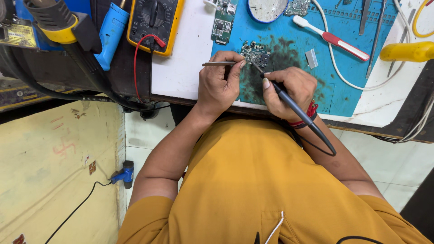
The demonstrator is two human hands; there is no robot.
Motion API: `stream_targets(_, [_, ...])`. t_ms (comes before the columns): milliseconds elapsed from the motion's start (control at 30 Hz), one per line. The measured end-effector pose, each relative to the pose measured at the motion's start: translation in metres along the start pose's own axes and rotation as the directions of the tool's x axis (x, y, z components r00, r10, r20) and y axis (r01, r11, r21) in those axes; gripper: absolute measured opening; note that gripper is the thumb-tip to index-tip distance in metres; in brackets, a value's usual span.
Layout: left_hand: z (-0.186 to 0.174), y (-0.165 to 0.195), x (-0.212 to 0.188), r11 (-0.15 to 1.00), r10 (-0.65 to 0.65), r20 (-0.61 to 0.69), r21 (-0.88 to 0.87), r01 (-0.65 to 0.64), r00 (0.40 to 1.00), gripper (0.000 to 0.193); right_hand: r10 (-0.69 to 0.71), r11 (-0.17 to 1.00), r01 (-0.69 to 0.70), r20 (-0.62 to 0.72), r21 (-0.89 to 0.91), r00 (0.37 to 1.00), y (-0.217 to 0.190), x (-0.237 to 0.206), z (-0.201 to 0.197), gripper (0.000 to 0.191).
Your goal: The person solders a small circuit board on a workbench, holding the board with tweezers in one hand while applying a soldering iron to its components with the other. They periodically reposition the board and continue soldering different points on it.
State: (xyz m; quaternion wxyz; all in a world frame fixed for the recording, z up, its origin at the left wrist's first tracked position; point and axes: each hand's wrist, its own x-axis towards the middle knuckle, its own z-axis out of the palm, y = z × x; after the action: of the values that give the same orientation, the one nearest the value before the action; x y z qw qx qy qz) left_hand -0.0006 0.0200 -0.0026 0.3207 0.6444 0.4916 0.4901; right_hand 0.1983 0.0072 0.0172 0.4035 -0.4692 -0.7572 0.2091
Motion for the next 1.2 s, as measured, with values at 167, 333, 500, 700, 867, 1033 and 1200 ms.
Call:
stream_targets(167, [-0.0005, -0.0017, -0.0001, 1.000, -0.025, 0.018, -0.010, 0.025, 1.000, 0.008, 0.002, 1.000, -0.002, 0.004, 0.010, 1.000, -0.0001, 0.0001, -0.0001, 0.010])
stream_targets(333, [-0.0007, -0.0015, -0.0009, 0.998, -0.051, 0.022, -0.036, 0.051, 0.998, 0.008, -0.009, 1.000, 0.009, 0.012, 0.021, 1.000, 0.0002, 0.0003, -0.0008, 0.010])
stream_targets(500, [-0.0005, -0.0009, -0.0008, 0.998, -0.035, 0.013, -0.046, 0.036, 0.999, 0.006, -0.011, 0.999, 0.011, 0.008, 0.030, 1.000, 0.0005, -0.0003, -0.0003, 0.009])
stream_targets(700, [-0.0005, -0.0005, -0.0001, 1.000, 0.002, -0.002, -0.011, -0.002, 1.000, 0.007, -0.010, 1.000, 0.011, -0.011, 0.018, 1.000, 0.0008, -0.0007, 0.0010, 0.009])
stream_targets(867, [-0.0009, -0.0003, 0.0004, 0.999, -0.023, 0.013, -0.036, 0.024, 1.000, 0.006, 0.002, 1.000, -0.002, -0.008, 0.015, 1.000, 0.0011, -0.0005, 0.0007, 0.008])
stream_targets(1033, [-0.0013, 0.0005, -0.0006, 0.999, -0.031, 0.018, -0.026, 0.031, 0.999, 0.007, 0.007, 1.000, -0.006, -0.009, 0.013, 1.000, 0.0006, -0.0012, 0.0003, 0.008])
stream_targets(1200, [-0.0003, -0.0007, 0.0000, 0.999, -0.041, 0.024, -0.014, 0.042, 0.999, 0.008, 0.025, 0.999, -0.025, -0.012, 0.020, 1.000, 0.0011, -0.0008, 0.0007, 0.008])
